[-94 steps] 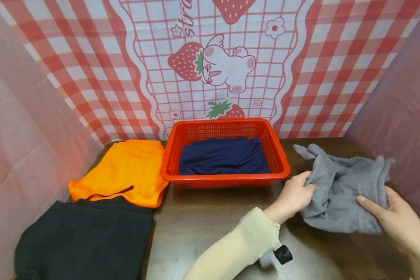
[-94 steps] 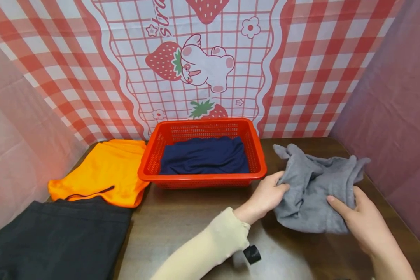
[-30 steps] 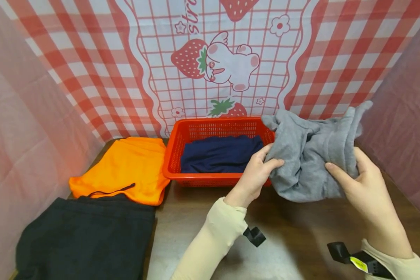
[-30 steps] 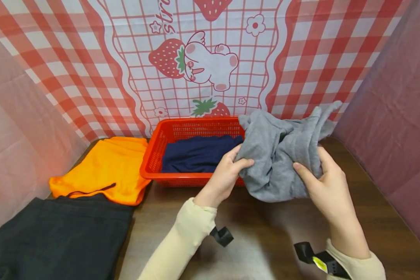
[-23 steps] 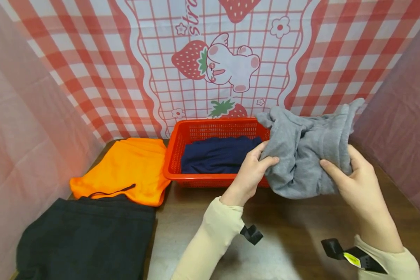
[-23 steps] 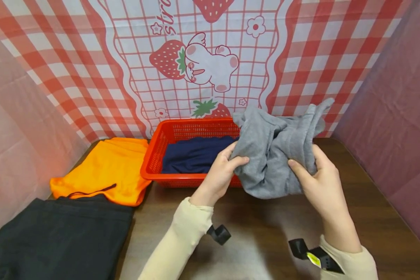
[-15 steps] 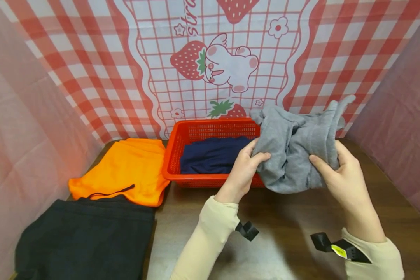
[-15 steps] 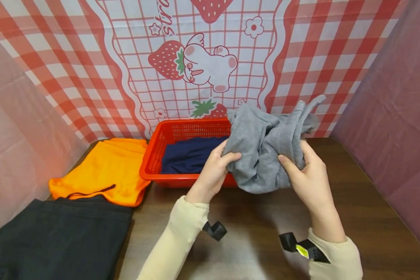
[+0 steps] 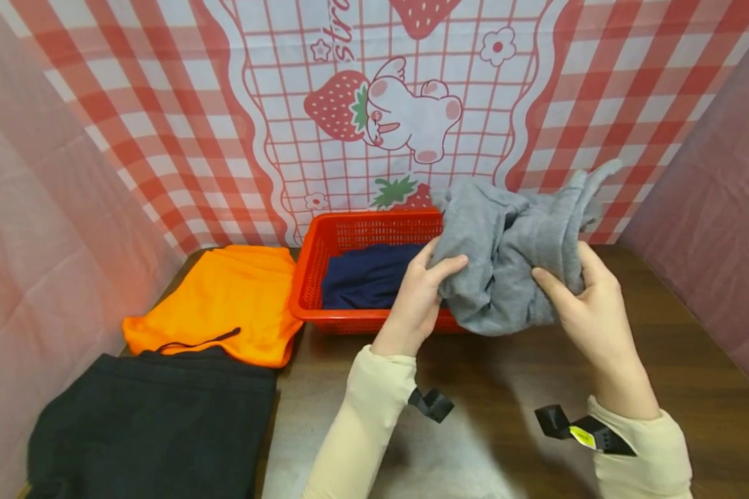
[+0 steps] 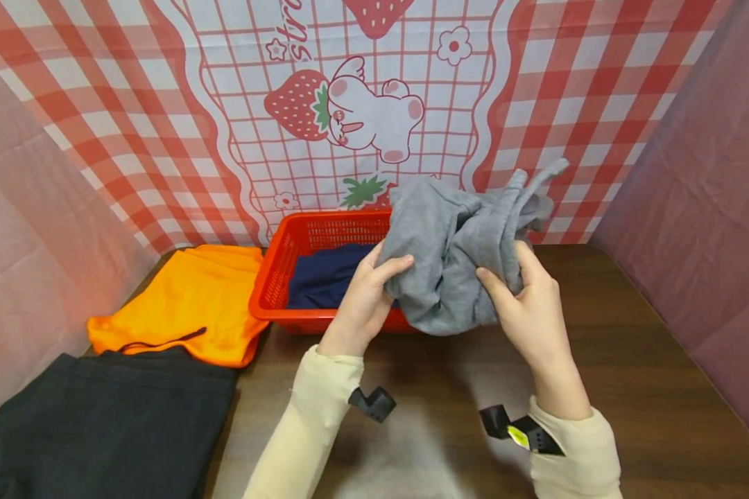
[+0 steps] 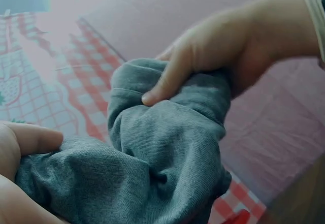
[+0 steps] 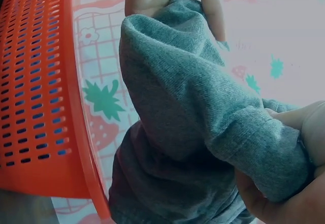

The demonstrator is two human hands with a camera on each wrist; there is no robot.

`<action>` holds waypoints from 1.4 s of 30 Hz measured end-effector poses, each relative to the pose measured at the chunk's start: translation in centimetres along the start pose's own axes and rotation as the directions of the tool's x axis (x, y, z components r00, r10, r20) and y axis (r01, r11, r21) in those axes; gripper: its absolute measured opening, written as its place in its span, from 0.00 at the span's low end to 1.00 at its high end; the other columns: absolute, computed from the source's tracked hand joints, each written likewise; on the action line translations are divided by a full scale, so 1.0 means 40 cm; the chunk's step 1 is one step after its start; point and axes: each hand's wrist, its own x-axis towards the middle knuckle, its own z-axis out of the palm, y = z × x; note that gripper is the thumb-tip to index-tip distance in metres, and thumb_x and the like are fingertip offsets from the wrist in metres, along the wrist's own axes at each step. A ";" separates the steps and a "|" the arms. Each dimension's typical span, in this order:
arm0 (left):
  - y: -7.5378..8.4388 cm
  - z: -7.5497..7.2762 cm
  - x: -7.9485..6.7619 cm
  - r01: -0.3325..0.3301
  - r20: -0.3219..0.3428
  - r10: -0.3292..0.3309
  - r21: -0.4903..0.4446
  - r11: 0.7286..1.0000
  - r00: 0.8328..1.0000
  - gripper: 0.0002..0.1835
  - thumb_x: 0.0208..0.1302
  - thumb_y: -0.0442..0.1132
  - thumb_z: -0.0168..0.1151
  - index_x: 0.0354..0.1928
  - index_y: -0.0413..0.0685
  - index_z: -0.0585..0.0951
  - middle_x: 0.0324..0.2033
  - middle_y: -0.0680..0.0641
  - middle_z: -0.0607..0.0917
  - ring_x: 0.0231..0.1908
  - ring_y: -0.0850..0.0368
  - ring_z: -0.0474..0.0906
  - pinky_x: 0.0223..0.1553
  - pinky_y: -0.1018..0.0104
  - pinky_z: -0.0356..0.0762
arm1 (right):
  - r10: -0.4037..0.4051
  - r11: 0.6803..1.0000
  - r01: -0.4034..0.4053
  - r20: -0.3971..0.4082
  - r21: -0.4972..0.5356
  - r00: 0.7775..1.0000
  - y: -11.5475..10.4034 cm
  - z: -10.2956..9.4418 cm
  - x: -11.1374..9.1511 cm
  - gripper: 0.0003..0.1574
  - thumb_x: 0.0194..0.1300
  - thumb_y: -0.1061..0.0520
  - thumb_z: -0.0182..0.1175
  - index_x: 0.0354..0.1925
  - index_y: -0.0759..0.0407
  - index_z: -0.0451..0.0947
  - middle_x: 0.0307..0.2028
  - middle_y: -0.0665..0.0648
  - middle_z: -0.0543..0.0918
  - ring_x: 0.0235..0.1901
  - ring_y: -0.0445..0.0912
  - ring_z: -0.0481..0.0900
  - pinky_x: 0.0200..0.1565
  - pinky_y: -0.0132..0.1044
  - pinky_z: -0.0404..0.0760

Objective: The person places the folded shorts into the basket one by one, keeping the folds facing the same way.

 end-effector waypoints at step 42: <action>0.067 -0.087 0.001 -0.072 -0.288 0.107 0.128 0.989 0.952 0.29 0.61 0.40 0.56 0.64 0.50 0.63 0.60 0.49 0.69 0.58 0.52 0.66 0.59 0.57 0.63 | -0.135 0.991 0.132 0.107 0.030 0.985 0.006 0.140 0.048 0.21 0.55 0.64 0.62 0.48 0.64 0.72 0.41 0.61 0.80 0.38 0.26 0.71 0.39 0.20 0.68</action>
